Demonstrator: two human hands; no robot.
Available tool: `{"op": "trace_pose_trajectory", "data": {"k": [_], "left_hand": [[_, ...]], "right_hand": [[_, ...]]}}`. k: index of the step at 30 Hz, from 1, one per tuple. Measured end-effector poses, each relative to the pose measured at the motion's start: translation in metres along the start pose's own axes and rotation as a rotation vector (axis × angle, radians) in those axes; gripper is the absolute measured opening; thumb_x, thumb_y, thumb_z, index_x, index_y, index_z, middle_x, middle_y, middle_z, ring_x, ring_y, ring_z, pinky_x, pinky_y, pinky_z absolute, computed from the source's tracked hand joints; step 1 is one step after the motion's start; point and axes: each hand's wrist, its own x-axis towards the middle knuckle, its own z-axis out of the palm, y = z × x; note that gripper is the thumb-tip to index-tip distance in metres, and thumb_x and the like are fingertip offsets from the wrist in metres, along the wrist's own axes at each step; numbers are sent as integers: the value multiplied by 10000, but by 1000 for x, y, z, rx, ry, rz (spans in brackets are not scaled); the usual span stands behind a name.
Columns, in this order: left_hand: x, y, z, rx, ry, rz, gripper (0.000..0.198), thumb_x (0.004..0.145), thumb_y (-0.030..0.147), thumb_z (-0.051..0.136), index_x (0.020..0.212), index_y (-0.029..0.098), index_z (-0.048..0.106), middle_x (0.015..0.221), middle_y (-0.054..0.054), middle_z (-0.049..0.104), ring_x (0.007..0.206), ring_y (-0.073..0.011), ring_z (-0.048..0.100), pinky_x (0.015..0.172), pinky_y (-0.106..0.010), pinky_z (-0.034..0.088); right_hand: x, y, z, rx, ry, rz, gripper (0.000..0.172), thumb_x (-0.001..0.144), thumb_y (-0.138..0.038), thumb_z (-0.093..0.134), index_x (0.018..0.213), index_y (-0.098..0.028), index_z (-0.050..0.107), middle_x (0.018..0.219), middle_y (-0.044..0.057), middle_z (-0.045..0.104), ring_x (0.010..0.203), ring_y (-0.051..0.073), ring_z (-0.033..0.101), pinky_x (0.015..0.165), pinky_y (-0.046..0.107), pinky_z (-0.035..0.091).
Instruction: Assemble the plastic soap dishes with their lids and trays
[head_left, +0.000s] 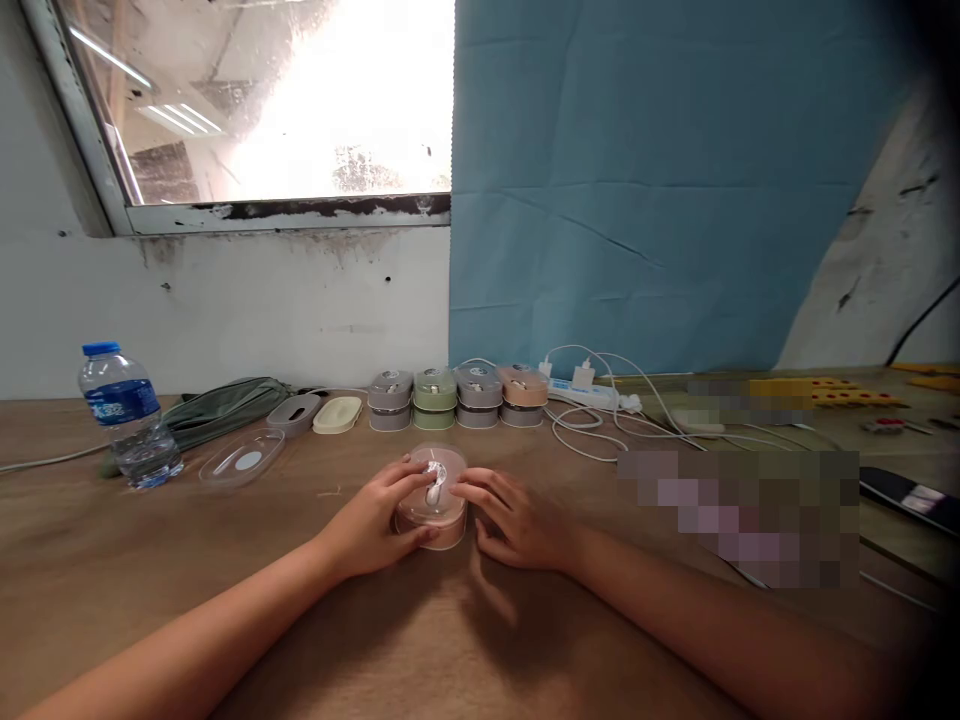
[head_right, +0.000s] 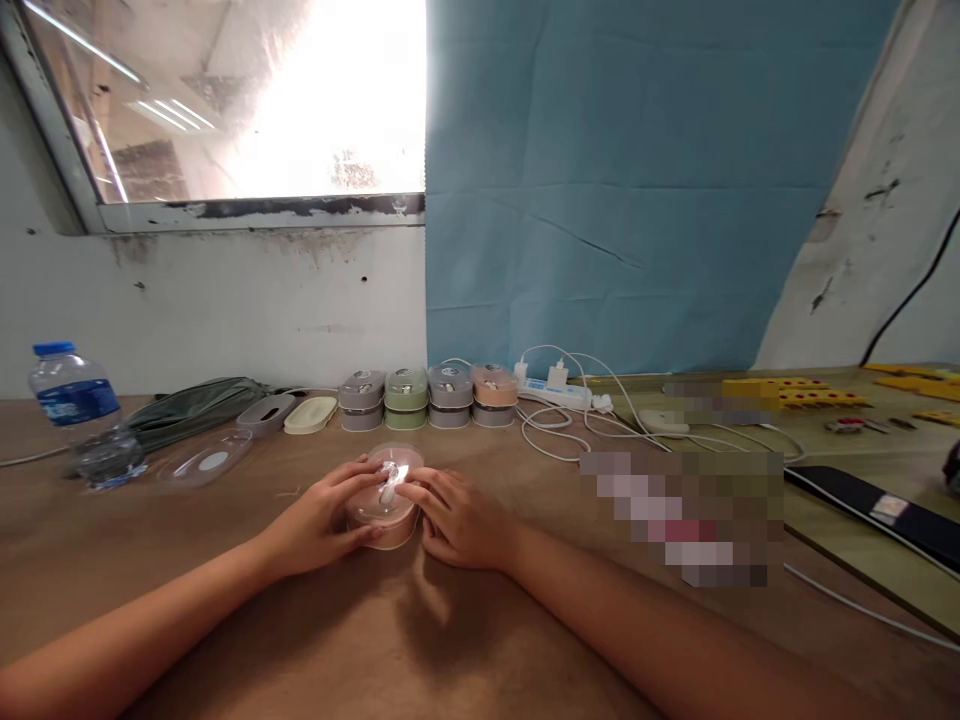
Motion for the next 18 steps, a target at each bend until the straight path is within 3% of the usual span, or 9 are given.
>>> {"op": "trace_pose_trajectory", "data": {"k": [4, 7, 13, 18], "left_hand": [[-11, -6, -2, -41, 50, 17, 496, 762, 384, 604, 1221, 233, 495, 1308, -100, 461, 1256, -259, 364, 1038, -438, 335], [-18, -5, -5, -37, 91, 20, 462, 779, 385, 587, 1201, 218, 506, 1271, -108, 491, 1218, -251, 409, 1019, -412, 357], [-18, -16, -18, -111, 271, -161, 313, 885, 370, 407, 1116, 187, 513, 1058, -85, 614, 955, -201, 590, 820, -323, 478], [-17, -40, -36, 12, 469, -227, 362, 896, 299, 341, 1240, 209, 412, 1235, -92, 512, 855, -165, 619, 760, -297, 487]], "right_hand": [[1, 1, 0, 16, 50, -101, 355, 751, -107, 438, 1101, -157, 466, 1001, 104, 581, 942, 202, 544, 811, 351, 482], [2, 1, 0, 13, 28, -152, 337, 774, -126, 447, 1109, -154, 477, 1025, 102, 589, 960, 208, 543, 831, 356, 475], [3, 2, -1, 68, -75, -161, 396, 788, -122, 440, 1183, -128, 455, 1121, 120, 566, 1016, 205, 520, 892, 349, 445], [6, 3, -2, 140, -155, -196, 342, 808, -108, 435, 1144, -134, 491, 1100, 113, 578, 1018, 186, 518, 916, 334, 423]]}}
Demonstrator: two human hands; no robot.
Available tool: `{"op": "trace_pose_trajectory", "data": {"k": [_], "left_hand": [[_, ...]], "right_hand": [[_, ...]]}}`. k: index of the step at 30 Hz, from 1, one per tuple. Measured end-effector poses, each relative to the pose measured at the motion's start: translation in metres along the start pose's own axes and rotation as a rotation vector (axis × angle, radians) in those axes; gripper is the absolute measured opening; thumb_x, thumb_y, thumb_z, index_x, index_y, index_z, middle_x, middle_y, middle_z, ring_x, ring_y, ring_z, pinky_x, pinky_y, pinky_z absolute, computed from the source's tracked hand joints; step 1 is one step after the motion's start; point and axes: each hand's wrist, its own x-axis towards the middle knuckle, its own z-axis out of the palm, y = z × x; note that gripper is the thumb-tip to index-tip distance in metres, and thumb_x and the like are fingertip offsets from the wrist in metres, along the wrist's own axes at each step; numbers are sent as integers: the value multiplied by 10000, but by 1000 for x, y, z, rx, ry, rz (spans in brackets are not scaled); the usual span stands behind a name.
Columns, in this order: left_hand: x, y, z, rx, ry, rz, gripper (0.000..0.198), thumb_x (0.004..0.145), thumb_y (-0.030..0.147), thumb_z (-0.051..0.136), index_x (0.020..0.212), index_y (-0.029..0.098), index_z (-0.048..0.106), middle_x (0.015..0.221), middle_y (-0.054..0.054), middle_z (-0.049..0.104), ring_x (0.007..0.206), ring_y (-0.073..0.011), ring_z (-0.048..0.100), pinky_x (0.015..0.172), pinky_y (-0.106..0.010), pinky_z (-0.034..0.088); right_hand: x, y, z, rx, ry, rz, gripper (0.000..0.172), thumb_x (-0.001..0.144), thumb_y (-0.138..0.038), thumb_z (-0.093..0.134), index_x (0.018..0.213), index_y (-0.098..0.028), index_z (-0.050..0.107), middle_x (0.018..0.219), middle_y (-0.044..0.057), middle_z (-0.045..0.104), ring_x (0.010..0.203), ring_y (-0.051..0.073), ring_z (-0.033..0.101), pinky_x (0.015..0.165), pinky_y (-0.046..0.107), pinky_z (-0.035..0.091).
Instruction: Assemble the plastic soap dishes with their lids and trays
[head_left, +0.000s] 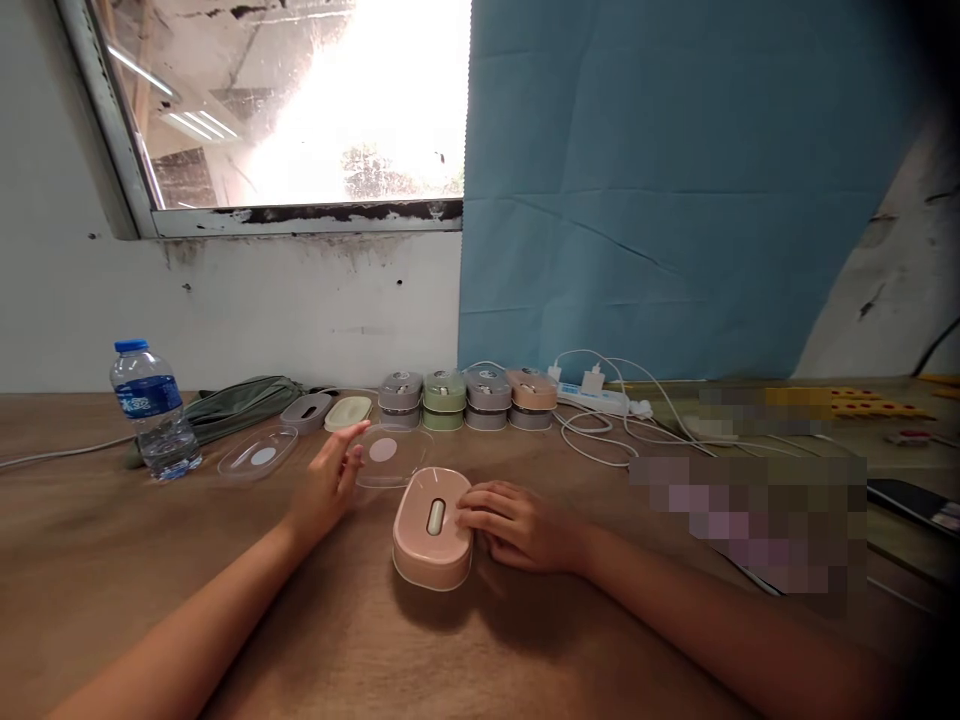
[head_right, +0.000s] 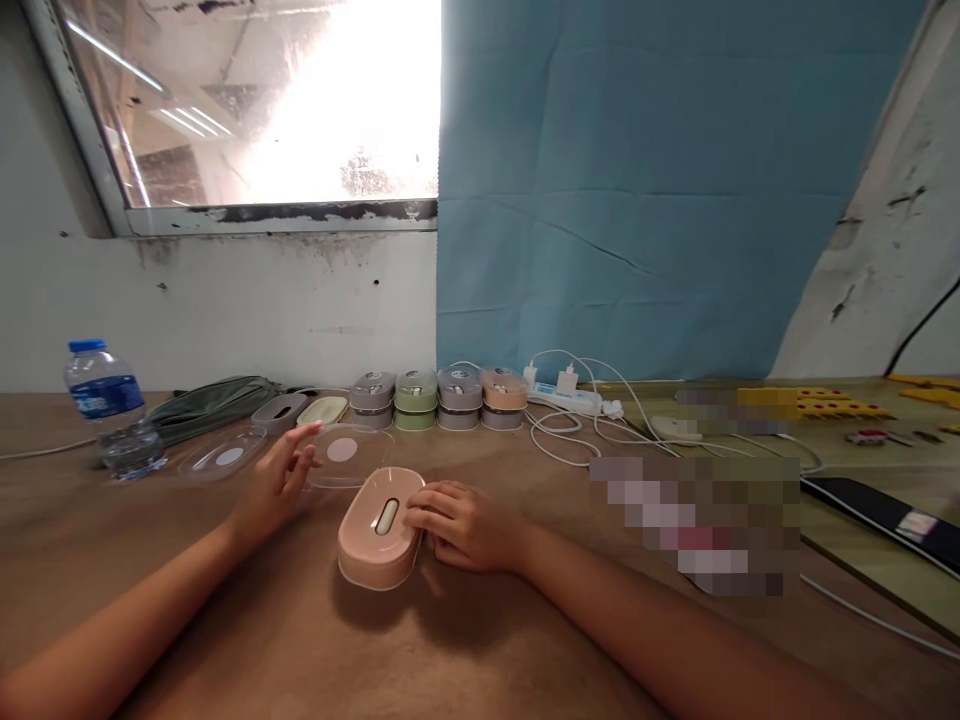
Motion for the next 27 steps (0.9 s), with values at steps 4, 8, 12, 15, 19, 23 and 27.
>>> {"op": "trace_pose_trajectory", "data": {"k": [4, 8, 12, 15, 19, 23, 27], "left_hand": [[6, -18, -13, 208, -59, -3, 385, 818, 142, 329, 1137, 200, 537, 1255, -63, 509, 1001, -190, 565, 838, -302, 445], [8, -25, -19, 280, -303, -99, 337, 755, 121, 359, 949, 164, 630, 909, -44, 672, 800, -177, 603, 730, -279, 459], [6, -8, -19, 530, -314, 93, 276, 805, 284, 417, 785, 189, 676, 828, -49, 683, 780, -220, 554, 762, -355, 411], [1, 5, -12, 551, -344, 241, 221, 780, 323, 493, 805, 197, 672, 841, -53, 675, 820, -225, 535, 792, -354, 390], [-4, 4, 0, 468, -438, 231, 195, 811, 202, 441, 825, 189, 635, 784, -50, 652, 725, -181, 563, 680, -283, 410], [2, -11, -2, 456, -304, 196, 228, 860, 206, 384, 898, 169, 605, 862, -77, 632, 797, -195, 580, 700, -280, 430], [15, -36, -26, 625, -36, 137, 254, 863, 222, 365, 948, 152, 595, 924, -105, 622, 865, -234, 569, 788, -334, 426]], "right_hand": [[0, 1, 0, 16, -8, 3, 293, 809, -110, 450, 1092, -130, 523, 1080, 118, 581, 1024, 188, 513, 921, 338, 414], [-1, 2, 1, 26, -11, -1, 288, 809, -111, 449, 1086, -125, 527, 1068, 120, 581, 1020, 188, 509, 921, 338, 409], [-1, 2, 2, 34, -12, -1, 285, 820, -117, 439, 1092, -128, 524, 1074, 120, 576, 1022, 187, 503, 924, 339, 405], [-1, 2, 2, 31, -3, 2, 279, 819, -113, 442, 1083, -123, 531, 1065, 122, 576, 1013, 190, 503, 916, 335, 410], [-2, 2, 1, 30, -15, 16, 286, 817, -115, 447, 1090, -125, 533, 1066, 121, 570, 1004, 194, 500, 911, 338, 413], [-2, 1, 1, 34, -21, 18, 286, 816, -111, 443, 1086, -126, 534, 1060, 120, 569, 1005, 195, 497, 913, 341, 412], [-1, 1, 1, 33, -26, 22, 284, 820, -110, 431, 1086, -131, 530, 1050, 122, 571, 1008, 190, 500, 915, 344, 411]]}}
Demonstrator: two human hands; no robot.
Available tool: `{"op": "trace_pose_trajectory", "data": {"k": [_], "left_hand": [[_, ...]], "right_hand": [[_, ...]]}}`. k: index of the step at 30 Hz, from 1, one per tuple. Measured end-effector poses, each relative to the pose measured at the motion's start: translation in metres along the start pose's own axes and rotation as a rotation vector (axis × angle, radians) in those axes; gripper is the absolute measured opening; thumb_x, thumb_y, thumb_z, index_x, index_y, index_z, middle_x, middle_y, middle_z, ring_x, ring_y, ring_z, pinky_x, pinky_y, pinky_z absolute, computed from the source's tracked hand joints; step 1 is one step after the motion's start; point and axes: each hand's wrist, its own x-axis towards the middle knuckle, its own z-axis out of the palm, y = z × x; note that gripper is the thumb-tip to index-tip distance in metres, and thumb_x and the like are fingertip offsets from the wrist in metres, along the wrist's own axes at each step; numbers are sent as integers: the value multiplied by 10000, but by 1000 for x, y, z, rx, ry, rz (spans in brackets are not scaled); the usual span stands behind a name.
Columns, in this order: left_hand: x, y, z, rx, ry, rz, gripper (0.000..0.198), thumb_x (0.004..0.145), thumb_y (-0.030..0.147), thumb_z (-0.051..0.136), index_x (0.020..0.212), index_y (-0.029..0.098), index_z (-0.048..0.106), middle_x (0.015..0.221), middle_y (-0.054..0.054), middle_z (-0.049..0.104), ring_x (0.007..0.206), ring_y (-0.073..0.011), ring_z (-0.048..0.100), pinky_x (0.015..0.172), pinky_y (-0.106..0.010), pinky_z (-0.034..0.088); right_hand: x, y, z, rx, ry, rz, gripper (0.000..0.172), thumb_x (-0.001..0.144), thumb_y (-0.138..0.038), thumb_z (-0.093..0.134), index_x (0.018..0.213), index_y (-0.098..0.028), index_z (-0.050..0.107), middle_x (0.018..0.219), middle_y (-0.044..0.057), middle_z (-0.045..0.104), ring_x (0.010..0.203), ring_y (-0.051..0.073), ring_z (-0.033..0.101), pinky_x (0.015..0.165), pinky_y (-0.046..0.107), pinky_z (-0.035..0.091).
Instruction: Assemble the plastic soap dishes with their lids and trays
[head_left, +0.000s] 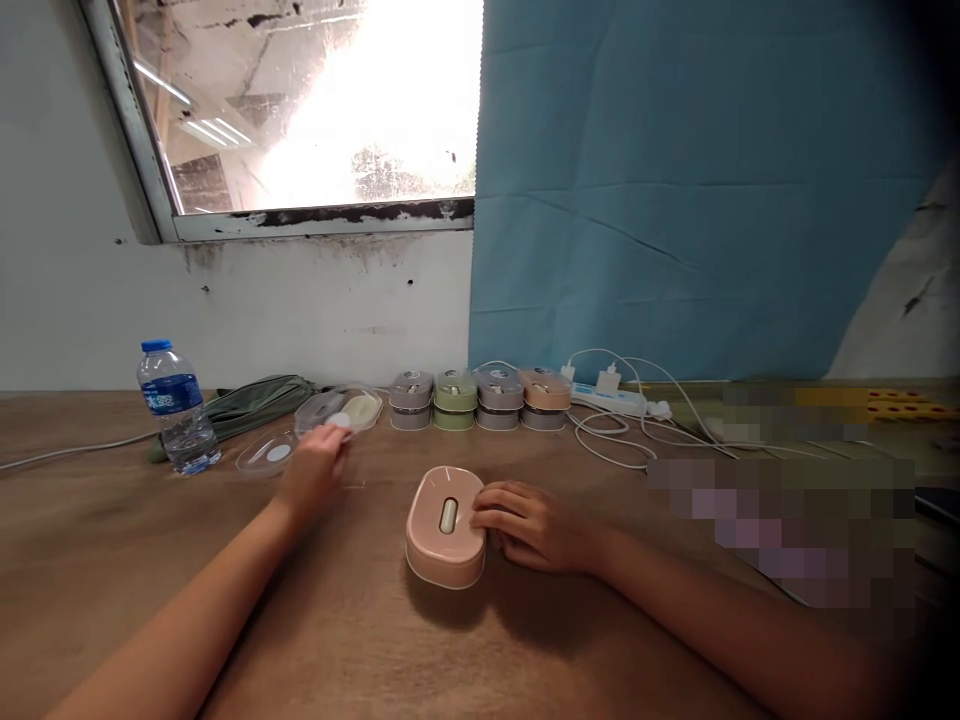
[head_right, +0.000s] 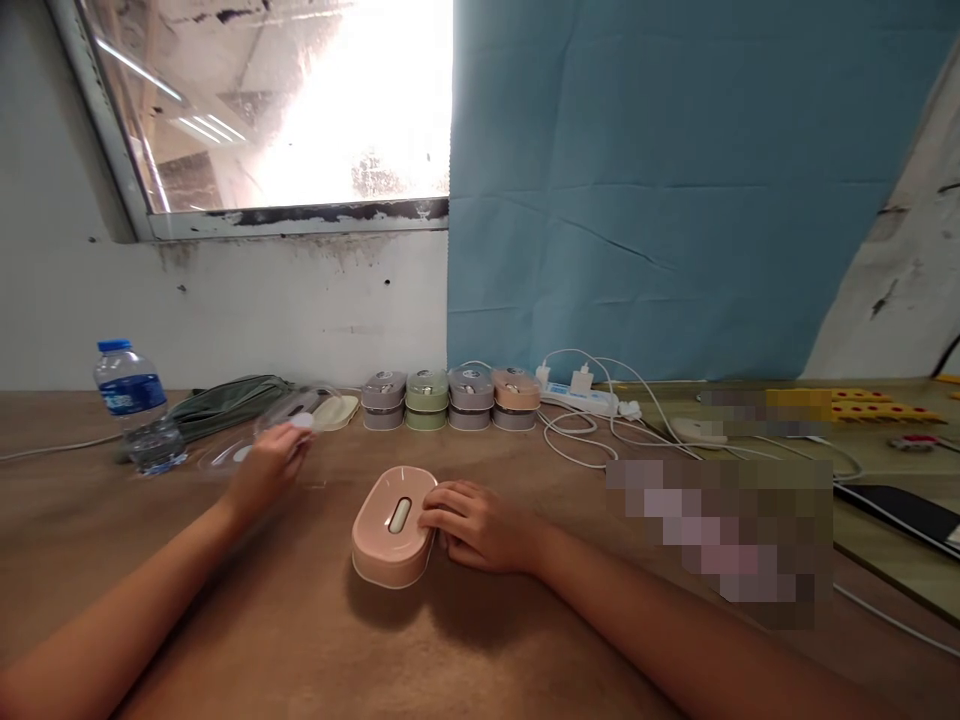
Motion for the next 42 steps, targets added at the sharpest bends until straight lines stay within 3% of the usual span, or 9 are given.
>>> {"op": "trace_pose_trajectory", "data": {"k": [3, 7, 10, 16, 21, 24, 32, 39, 42], "left_hand": [[1, -36, -5, 149, 54, -125, 290, 847, 233, 362, 971, 131, 604, 942, -121, 622, 892, -259, 570, 802, -350, 426], [-5, -75, -5, 212, -46, -314, 326, 813, 242, 369, 940, 112, 639, 914, -125, 638, 877, -263, 592, 783, -332, 435], [-11, -89, -1, 175, -141, -426, 334, 785, 251, 392, 943, 128, 659, 921, -110, 655, 860, -242, 612, 770, -296, 439], [-14, -87, 3, 119, -224, -457, 340, 761, 267, 426, 975, 176, 675, 927, -73, 675, 834, -227, 628, 706, -270, 454], [-16, -90, 8, 79, -266, -449, 359, 784, 325, 426, 995, 156, 664, 971, -94, 656, 872, -229, 612, 752, -284, 447], [-16, -92, 10, 47, -306, -428, 353, 739, 271, 478, 1024, 149, 649, 968, -92, 656, 877, -215, 609, 776, -276, 446], [-13, -83, 4, 26, -283, -368, 354, 718, 220, 468, 1006, 119, 647, 926, -110, 662, 875, -234, 609, 798, -312, 448], [-13, -79, 5, -23, -293, -366, 343, 720, 231, 486, 1002, 126, 652, 951, -103, 653, 867, -218, 616, 779, -275, 448], [-13, -77, 7, 56, -294, -396, 381, 740, 303, 508, 1061, 129, 617, 1011, -124, 620, 939, -265, 584, 827, -346, 433]], "right_hand": [[0, 0, 0, 8, -9, 3, 280, 822, -114, 429, 1081, -133, 531, 1047, 124, 571, 1011, 190, 498, 911, 344, 413], [-1, -1, 0, 8, -7, 10, 280, 816, -112, 437, 1077, -130, 537, 1054, 124, 568, 1012, 193, 495, 912, 344, 412], [-2, -1, 0, 8, -3, 13, 284, 814, -110, 436, 1079, -132, 537, 1052, 122, 567, 1011, 192, 495, 914, 342, 410], [-1, 0, 1, 15, -8, 23, 288, 812, -111, 442, 1083, -138, 537, 1060, 119, 563, 1019, 189, 491, 923, 339, 404], [-1, -1, 0, 13, -2, 25, 292, 811, -105, 434, 1082, -141, 534, 1061, 115, 563, 1022, 187, 487, 925, 339, 403], [-1, -1, 0, 12, -2, 21, 292, 814, -111, 432, 1088, -146, 528, 1054, 115, 564, 1016, 185, 492, 921, 341, 406], [0, -1, -1, 24, -7, 15, 286, 812, -105, 437, 1080, -136, 532, 1038, 121, 569, 1010, 188, 499, 907, 337, 416], [0, 0, -1, 26, -9, 18, 290, 813, -109, 435, 1084, -135, 532, 1048, 123, 566, 1011, 195, 494, 899, 347, 422], [-1, 0, 0, 21, 1, 14, 288, 813, -108, 429, 1080, -137, 533, 1047, 123, 567, 1011, 192, 496, 904, 348, 419]]}}
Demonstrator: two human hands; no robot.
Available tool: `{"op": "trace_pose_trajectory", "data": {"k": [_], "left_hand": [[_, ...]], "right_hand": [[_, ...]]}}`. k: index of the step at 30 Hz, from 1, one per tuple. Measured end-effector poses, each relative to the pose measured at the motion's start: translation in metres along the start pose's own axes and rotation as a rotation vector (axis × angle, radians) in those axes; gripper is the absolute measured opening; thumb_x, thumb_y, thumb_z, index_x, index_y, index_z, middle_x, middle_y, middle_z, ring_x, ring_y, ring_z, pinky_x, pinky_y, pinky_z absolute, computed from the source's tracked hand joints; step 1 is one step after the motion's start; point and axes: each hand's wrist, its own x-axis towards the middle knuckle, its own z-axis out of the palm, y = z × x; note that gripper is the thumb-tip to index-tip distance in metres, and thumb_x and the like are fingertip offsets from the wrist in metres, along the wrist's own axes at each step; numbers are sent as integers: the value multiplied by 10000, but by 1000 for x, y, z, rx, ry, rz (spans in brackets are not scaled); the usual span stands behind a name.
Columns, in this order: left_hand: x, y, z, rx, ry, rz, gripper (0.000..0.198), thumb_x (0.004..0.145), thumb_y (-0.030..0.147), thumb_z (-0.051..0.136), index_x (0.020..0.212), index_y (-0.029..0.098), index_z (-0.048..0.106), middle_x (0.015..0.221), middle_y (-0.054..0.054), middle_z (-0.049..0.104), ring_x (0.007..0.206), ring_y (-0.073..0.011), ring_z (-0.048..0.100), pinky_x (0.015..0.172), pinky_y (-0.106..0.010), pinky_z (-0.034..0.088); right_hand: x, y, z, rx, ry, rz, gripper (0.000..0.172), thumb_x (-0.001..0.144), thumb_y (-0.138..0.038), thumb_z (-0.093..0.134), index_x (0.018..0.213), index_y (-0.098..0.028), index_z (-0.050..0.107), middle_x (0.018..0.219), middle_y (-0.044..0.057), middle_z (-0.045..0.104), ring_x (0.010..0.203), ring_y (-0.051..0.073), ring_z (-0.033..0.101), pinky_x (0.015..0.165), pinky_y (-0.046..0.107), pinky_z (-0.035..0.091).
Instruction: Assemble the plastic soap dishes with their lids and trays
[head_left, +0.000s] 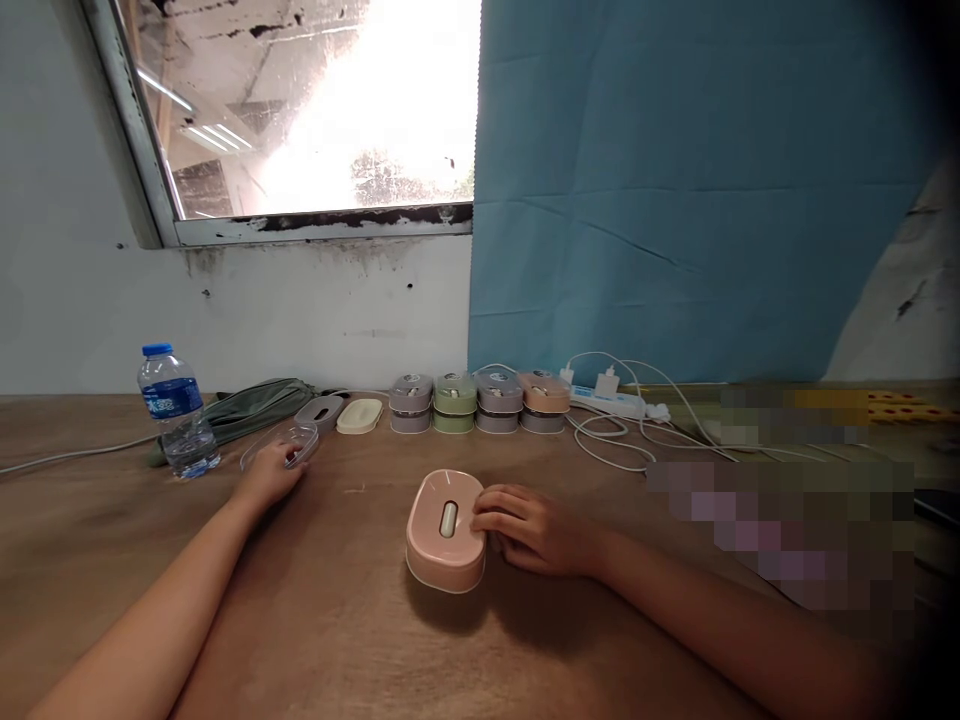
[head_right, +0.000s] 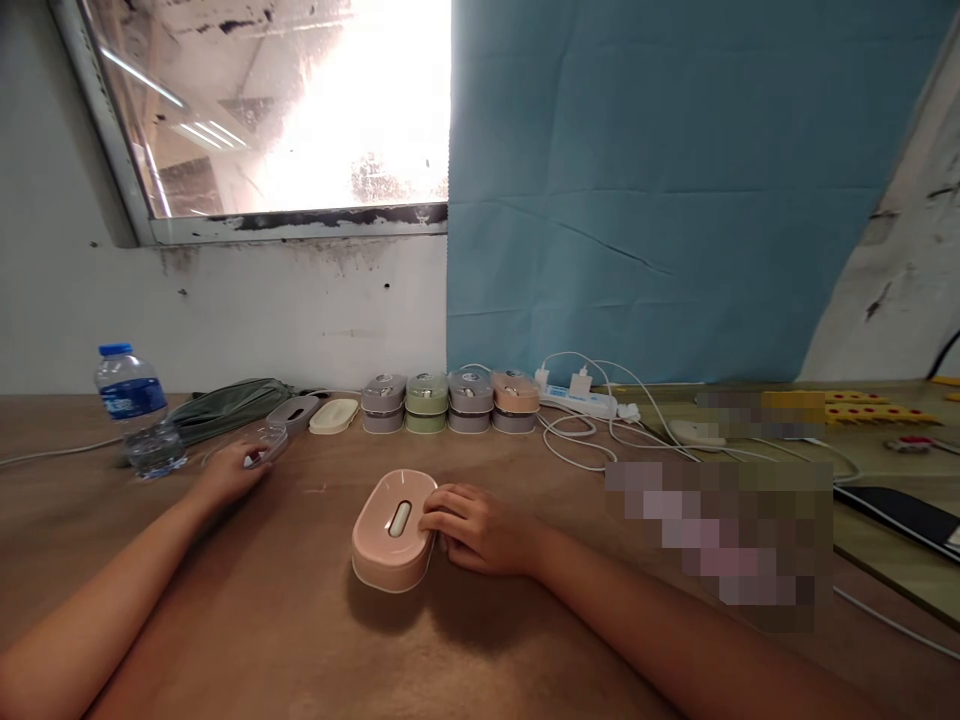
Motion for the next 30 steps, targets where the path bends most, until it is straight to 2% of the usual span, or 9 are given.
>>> {"op": "trace_pose_trajectory", "data": {"k": [3, 6, 8, 10, 13, 16, 21, 24, 30], "left_hand": [[-4, 18, -1, 68, 192, 10, 464, 788, 383, 478, 1137, 86, 552, 1067, -173, 562, 1021, -329, 515, 878, -450, 385], [-20, 60, -9, -68, 288, 264, 469, 822, 418, 454, 1161, 97, 508, 1128, -175, 516, 1097, -305, 454, 949, -451, 335], [-38, 94, -17, -231, 161, 532, 430, 824, 424, 470, 1173, 174, 496, 1188, -138, 498, 1140, -273, 427, 975, -426, 330], [-58, 126, -25, -360, -68, 858, 393, 797, 425, 526, 1123, 206, 535, 1164, -107, 530, 1144, -249, 441, 1021, -401, 296], [-83, 158, -28, -494, -269, 1077, 513, 710, 426, 639, 1158, 209, 518, 1180, -94, 548, 1127, -239, 480, 1079, -404, 221], [-92, 167, -22, -561, -310, 1023, 500, 744, 336, 627, 1209, 203, 496, 1202, -100, 555, 1123, -230, 499, 1073, -391, 252], [-85, 160, -14, -648, -329, 921, 375, 757, 299, 630, 1113, 186, 602, 1075, -99, 645, 1056, -215, 560, 1035, -357, 318], [-81, 155, -12, -729, -291, 875, 375, 764, 314, 623, 1114, 180, 613, 1085, -100, 647, 1062, -214, 560, 1010, -342, 353], [-79, 151, -16, -858, -239, 722, 323, 768, 315, 613, 1061, 181, 644, 1061, -82, 656, 1000, -218, 586, 898, -314, 441]], "right_hand": [[0, 0, 0, -1, -3, 1, 287, 816, -113, 433, 1085, -138, 530, 1056, 123, 566, 1018, 188, 498, 916, 345, 412], [0, 0, 1, 1, -3, -1, 286, 819, -116, 437, 1090, -138, 528, 1066, 124, 564, 1024, 186, 500, 923, 340, 406], [0, 0, 1, 0, -3, 4, 286, 821, -118, 437, 1092, -140, 527, 1078, 125, 560, 1023, 188, 500, 919, 340, 407], [0, 1, 1, 1, -12, 13, 279, 829, -122, 432, 1090, -143, 528, 1082, 124, 556, 1024, 190, 498, 912, 340, 411], [-2, 1, 2, -17, -12, 13, 260, 844, -133, 416, 1079, -146, 527, 1077, 122, 559, 1019, 191, 503, 901, 344, 420], [-2, 0, 2, -72, 52, 32, 281, 838, -144, 420, 1108, -142, 496, 1084, 131, 555, 1023, 196, 510, 877, 345, 436], [-1, -1, 5, -159, 224, -28, 258, 792, -101, 439, 1040, -151, 490, 964, 101, 580, 918, 188, 541, 818, 350, 458], [-1, -2, 5, -159, 207, -99, 238, 797, -102, 452, 1028, -146, 491, 940, 88, 591, 895, 175, 547, 812, 325, 463], [-4, -4, 5, -195, 174, -13, 311, 815, -117, 426, 1120, -149, 471, 1041, 105, 564, 1021, 176, 523, 864, 306, 452]]}}
